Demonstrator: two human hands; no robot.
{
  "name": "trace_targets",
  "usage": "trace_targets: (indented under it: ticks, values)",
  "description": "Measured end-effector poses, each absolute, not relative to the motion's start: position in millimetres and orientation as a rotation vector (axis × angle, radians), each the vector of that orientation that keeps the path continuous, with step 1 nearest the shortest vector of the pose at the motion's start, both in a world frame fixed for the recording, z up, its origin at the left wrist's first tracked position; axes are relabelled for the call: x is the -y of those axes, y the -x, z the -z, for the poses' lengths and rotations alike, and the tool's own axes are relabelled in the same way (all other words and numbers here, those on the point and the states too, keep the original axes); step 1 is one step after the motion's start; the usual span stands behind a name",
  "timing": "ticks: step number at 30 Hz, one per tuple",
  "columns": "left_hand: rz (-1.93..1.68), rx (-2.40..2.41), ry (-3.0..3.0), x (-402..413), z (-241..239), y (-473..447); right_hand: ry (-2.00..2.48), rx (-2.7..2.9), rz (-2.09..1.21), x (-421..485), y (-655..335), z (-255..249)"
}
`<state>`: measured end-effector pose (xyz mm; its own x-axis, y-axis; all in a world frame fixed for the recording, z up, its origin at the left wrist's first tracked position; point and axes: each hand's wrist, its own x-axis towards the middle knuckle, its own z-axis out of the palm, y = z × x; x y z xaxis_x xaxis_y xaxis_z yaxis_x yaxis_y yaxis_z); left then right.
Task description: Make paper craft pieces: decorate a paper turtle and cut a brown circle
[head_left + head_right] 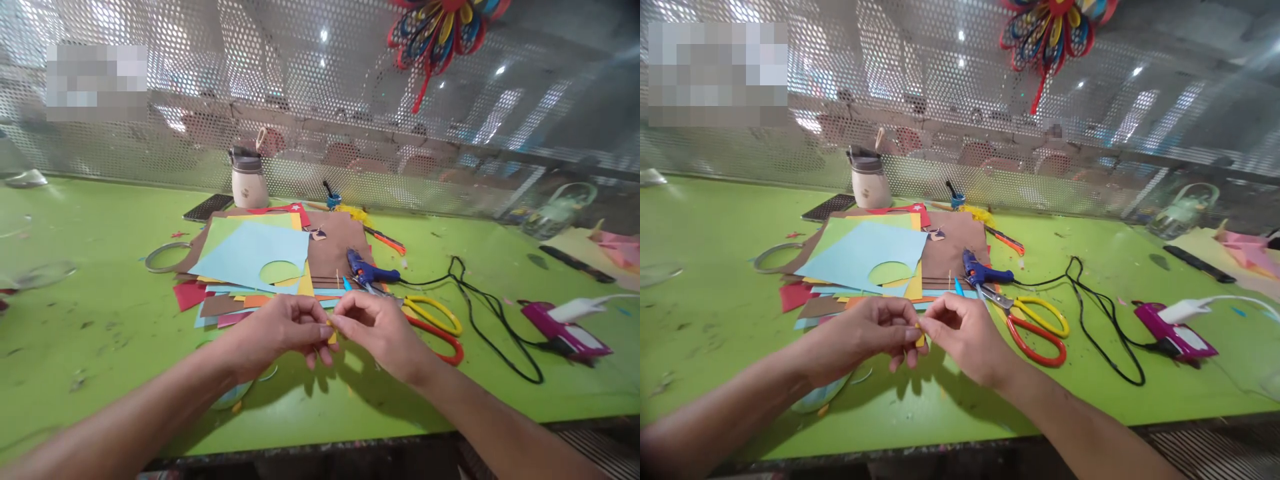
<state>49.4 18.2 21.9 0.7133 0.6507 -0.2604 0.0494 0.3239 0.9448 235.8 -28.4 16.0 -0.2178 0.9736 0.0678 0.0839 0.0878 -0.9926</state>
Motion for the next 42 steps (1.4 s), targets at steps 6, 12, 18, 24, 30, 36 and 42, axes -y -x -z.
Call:
trace_targets:
  ticks: [6,12,18,24,30,36,42]
  values:
    - [-0.47,-0.621,-1.032,-17,-25,-48,1.118,1.302,-1.2,25,-239,-10]
    - [-0.472,-0.572,-0.937,-14,-21,-50,0.943,1.153,-1.262,23,-235,-5]
    - [-0.477,-0.53,-0.898,-11,-18,-50,0.856,1.197,-1.244,25,-233,-7]
    - [-0.481,-0.529,-0.954,-10,-20,-50,0.819,1.222,-1.251,27,-233,-8]
    - [-0.517,-0.511,-0.891,-9,-23,-49,0.743,1.225,-1.294,27,-234,-10]
    - [-0.515,-0.522,-0.937,-9,-23,-50,0.806,1.293,-1.207,27,-236,-9]
    - [-0.547,-0.558,-0.977,-10,-21,-50,0.829,1.317,-1.173,26,-237,-4]
